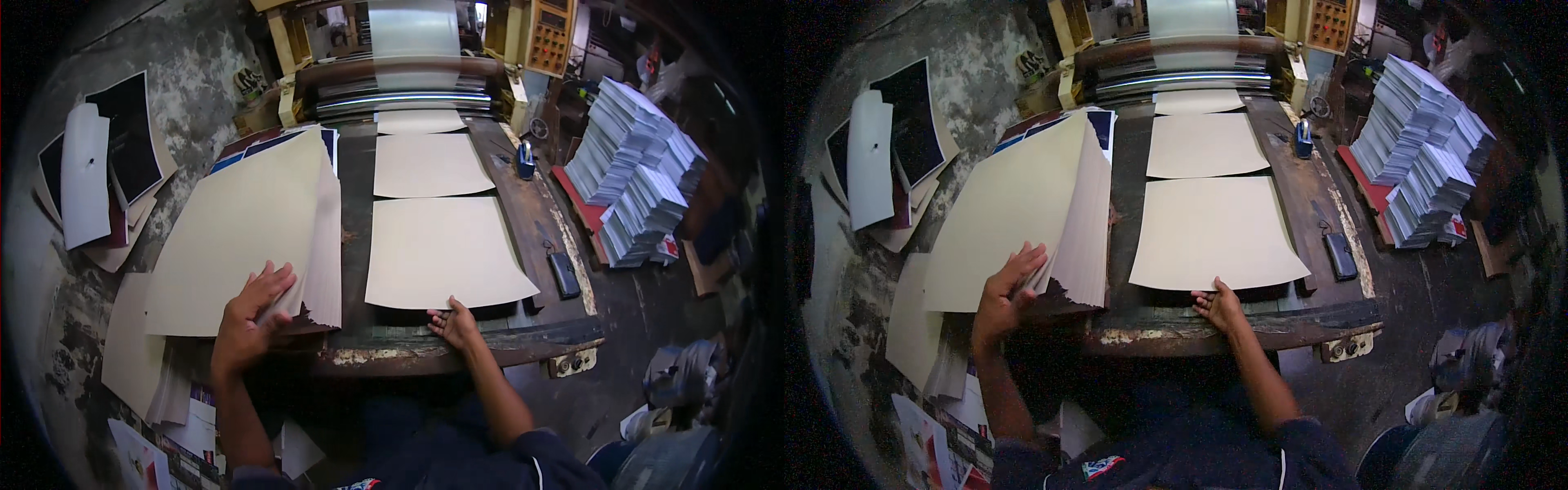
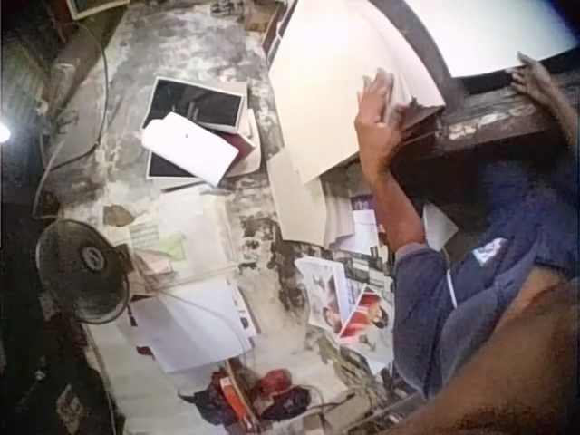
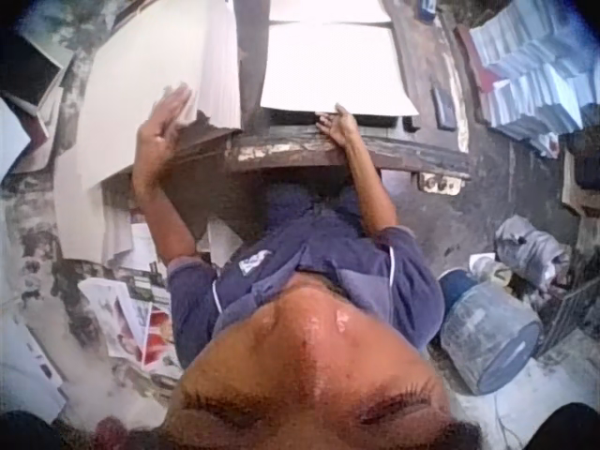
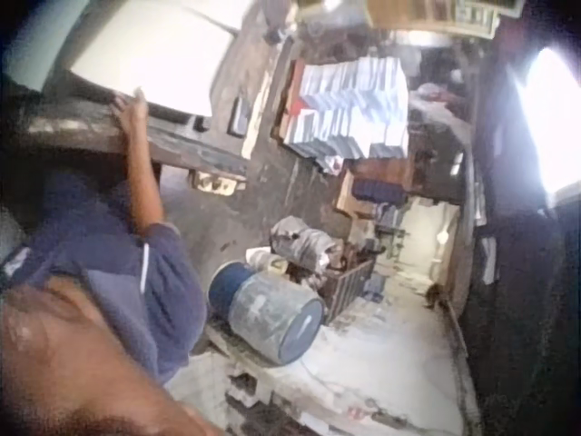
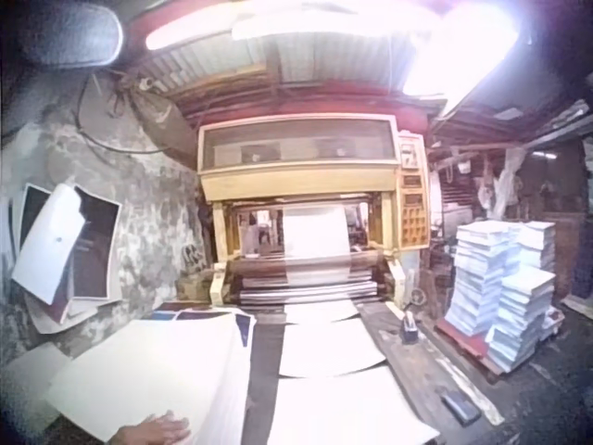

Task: The person picks up paper sheets from a stack and places them onto the moving feed belt of an industrial machine, handling the sheets one at a time.

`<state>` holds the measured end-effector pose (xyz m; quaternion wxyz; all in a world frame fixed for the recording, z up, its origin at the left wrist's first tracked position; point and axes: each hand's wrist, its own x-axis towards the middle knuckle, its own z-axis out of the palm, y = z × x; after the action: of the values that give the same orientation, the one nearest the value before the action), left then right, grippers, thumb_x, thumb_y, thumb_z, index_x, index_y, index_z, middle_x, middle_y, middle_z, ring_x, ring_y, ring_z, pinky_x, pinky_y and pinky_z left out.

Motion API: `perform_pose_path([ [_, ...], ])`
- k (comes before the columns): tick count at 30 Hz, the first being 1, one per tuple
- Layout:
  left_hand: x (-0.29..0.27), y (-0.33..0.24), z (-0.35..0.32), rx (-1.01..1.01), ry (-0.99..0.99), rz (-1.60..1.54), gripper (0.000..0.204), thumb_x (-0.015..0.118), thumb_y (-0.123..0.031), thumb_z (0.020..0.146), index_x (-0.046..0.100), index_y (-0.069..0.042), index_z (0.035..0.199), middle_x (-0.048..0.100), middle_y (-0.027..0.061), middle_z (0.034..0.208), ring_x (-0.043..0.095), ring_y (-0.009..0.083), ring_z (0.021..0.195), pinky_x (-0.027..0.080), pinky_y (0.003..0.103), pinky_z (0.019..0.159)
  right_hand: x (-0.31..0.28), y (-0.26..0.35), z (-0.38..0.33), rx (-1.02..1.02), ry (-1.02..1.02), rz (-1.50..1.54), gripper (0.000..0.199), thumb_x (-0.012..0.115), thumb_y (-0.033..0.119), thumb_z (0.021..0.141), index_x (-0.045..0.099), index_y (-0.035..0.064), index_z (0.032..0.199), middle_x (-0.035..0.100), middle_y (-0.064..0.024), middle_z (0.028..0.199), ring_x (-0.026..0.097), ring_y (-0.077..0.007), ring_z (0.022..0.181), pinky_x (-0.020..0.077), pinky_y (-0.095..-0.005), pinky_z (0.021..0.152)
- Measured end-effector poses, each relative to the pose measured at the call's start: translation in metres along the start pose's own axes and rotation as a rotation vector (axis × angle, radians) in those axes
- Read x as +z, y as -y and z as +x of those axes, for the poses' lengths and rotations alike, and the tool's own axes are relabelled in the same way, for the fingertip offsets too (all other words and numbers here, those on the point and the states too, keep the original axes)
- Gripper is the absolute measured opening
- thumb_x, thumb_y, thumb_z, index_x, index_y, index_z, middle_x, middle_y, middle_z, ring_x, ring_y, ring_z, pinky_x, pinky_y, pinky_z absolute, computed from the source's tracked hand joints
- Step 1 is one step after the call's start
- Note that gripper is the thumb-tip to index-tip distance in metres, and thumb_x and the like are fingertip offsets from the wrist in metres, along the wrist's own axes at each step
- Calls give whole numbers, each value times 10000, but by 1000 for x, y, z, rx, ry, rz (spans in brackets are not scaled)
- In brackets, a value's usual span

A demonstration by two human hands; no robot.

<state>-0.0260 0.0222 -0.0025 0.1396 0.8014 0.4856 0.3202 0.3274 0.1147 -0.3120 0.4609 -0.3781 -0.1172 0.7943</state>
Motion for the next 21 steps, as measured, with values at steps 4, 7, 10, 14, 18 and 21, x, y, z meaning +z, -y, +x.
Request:
perform_pose_path([
  [4,-4,2,-2,-591,-298,-105,487,455,-354,1007,609,90,1134,656,154,1026,573,141,932,435,299,890,6,7,21,-76,-61,-30,385,398,451,981,435,100,1135,639,-133,976,595,-183,756,532,-400,760],
  [7,2,7,17,-413,-1036,-462,512,450,-363,1007,623,115,1067,666,160,924,576,155,866,448,300,844,8,7,31,-109,-132,-9,459,375,427,999,402,42,1246,619,-148,1007,569,-202,813,509,-427,810],
  [10,-6,-4,1,-359,-978,-363,514,439,-361,1008,618,121,1030,665,179,881,605,208,857,457,304,839,27,3,16,-81,-203,36,566,427,420,980,277,61,1391,600,-158,1081,570,-216,869,513,-420,810],
  [14,7,-37,-1,183,-418,147,337,467,-287,985,686,-62,862,705,91,812,682,237,793,410,457,963,59,21,-35,-116,-5,-7,704,481,467,945,220,79,1472,527,-168,1240,574,-247,992,517,-436,825],
  [18,30,-61,1,422,-100,34,427,462,-496,940,719,-167,850,720,-25,787,686,190,952,254,561,1073,107,51,-115,-270,682,-8,785,533,537,895,248,68,1456,515,-149,1269,574,-261,1018,522,-455,832],
  [21,30,-82,-3,486,30,140,362,567,-504,856,723,-180,886,719,-43,887,625,195,1099,198,577,1106,95,57,-137,-350,824,-88,780,582,486,854,299,52,1437,404,-138,1427,461,-295,1264,498,-434,902],
])
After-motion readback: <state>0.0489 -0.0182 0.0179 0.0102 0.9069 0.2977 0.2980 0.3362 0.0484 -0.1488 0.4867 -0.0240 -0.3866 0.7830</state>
